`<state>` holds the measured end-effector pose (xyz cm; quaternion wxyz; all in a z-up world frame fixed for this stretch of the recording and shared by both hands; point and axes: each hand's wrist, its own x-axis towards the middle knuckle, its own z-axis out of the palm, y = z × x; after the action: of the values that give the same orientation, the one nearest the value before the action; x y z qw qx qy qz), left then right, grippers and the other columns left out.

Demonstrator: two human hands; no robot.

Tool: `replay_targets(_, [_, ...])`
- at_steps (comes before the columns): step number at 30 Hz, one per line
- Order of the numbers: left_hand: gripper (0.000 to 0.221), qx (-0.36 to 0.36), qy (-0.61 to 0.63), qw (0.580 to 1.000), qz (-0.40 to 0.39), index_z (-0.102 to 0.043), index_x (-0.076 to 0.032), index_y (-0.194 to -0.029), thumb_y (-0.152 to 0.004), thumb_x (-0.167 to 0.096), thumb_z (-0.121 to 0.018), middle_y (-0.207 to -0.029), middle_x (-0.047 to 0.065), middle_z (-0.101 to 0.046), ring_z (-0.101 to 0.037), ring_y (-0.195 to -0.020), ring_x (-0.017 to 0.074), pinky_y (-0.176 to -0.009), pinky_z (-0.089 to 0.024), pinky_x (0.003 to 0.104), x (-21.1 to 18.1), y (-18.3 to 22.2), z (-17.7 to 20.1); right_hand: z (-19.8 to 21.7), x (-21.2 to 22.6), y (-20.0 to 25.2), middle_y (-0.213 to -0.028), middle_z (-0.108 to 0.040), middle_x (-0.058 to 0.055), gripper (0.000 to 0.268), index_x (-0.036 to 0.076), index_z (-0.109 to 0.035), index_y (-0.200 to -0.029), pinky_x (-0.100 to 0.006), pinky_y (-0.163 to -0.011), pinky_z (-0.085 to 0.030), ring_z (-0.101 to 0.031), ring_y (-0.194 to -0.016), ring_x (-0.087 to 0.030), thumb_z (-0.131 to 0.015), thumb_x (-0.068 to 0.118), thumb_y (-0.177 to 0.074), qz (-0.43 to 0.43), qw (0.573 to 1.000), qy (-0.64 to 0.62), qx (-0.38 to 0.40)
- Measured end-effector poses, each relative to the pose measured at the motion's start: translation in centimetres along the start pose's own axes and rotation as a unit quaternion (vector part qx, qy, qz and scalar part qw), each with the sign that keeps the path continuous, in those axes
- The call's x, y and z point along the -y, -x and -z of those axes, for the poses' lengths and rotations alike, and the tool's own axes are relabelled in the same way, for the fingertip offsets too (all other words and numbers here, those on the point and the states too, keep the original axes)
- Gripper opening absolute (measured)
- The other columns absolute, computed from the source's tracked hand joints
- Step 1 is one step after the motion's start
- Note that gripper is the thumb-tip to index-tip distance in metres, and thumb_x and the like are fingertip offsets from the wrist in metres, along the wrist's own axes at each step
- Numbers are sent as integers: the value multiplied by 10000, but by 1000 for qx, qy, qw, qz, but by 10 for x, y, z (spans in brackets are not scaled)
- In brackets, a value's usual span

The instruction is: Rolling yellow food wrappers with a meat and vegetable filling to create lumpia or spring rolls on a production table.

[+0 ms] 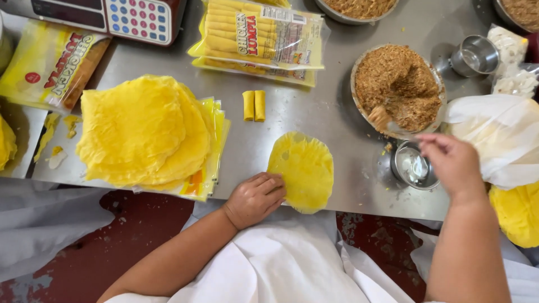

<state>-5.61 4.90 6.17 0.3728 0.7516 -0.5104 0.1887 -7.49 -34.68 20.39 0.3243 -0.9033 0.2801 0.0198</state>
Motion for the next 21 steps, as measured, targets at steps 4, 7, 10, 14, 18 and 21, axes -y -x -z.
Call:
replay_targets(4, [104, -6, -15, 1000, -5, -671, -8, -995, -1050, -86, -629, -1111, 155, -636, -656, -1081, 333, -957, -573, 430, 4, 13, -12, -62, -12, 50, -1146, -805, -19, 295, 199, -795, -1234, -293, -881, -562, -719, -956, -139, -705, 96, -972, 67, 995, -10, 79])
replay_targets(7, [143, -42, -72, 996, 15, -720, -136, -986, -1044, -230, -629, -1089, 71, -658, -693, -1067, 290, -995, -571, 387, 13, 37, -40, -107, -6, 90, -914, -831, -123, 296, 131, -849, -1129, -402, -856, -614, -753, -866, -199, -737, -8, -892, 141, 975, -120, 120])
replay_targets(10, [101, -57, -96, 993, 21, -718, -159, -990, -1026, -228, -654, -1086, 68, -652, -706, -959, 274, -885, -604, 361, 15, 42, -44, -117, -21, 95, -816, -815, -29, 226, 190, -871, -1057, -347, -797, -614, -785, -811, -171, -740, 77, -912, 187, 973, -52, 124])
replay_targets(14, [84, -69, -107, 992, 19, -714, -185, -980, -1015, -247, -669, -1094, 60, -638, -710, -921, 261, -826, -609, 339, 15, 42, -44, -71, -12, 90, -791, -787, -94, 192, 168, -864, -1022, -403, -793, -589, -753, -803, -258, -754, 102, -880, 219, 970, 29, 102])
replay_targets(18, [89, -78, -96, 992, 22, -719, -196, -984, -1019, -256, -664, -1106, 64, -634, -709, -912, 259, -821, -608, 336, 14, 42, -45, -55, 1, 79, -740, -769, -46, 204, 193, -873, -1006, -357, -788, -570, -713, -747, -164, -779, 69, -873, 250, 966, -6, 72])
replay_targets(21, [80, -86, -115, 990, 12, -713, -205, -971, -1016, -255, -669, -1099, 65, -641, -709, -889, 256, -818, -607, 327, 14, 39, -44, -84, 22, 90, -720, -764, -73, 184, 175, -874, -982, -357, -736, -572, -707, -709, -189, -771, 70, -873, 260, 959, -24, 107])
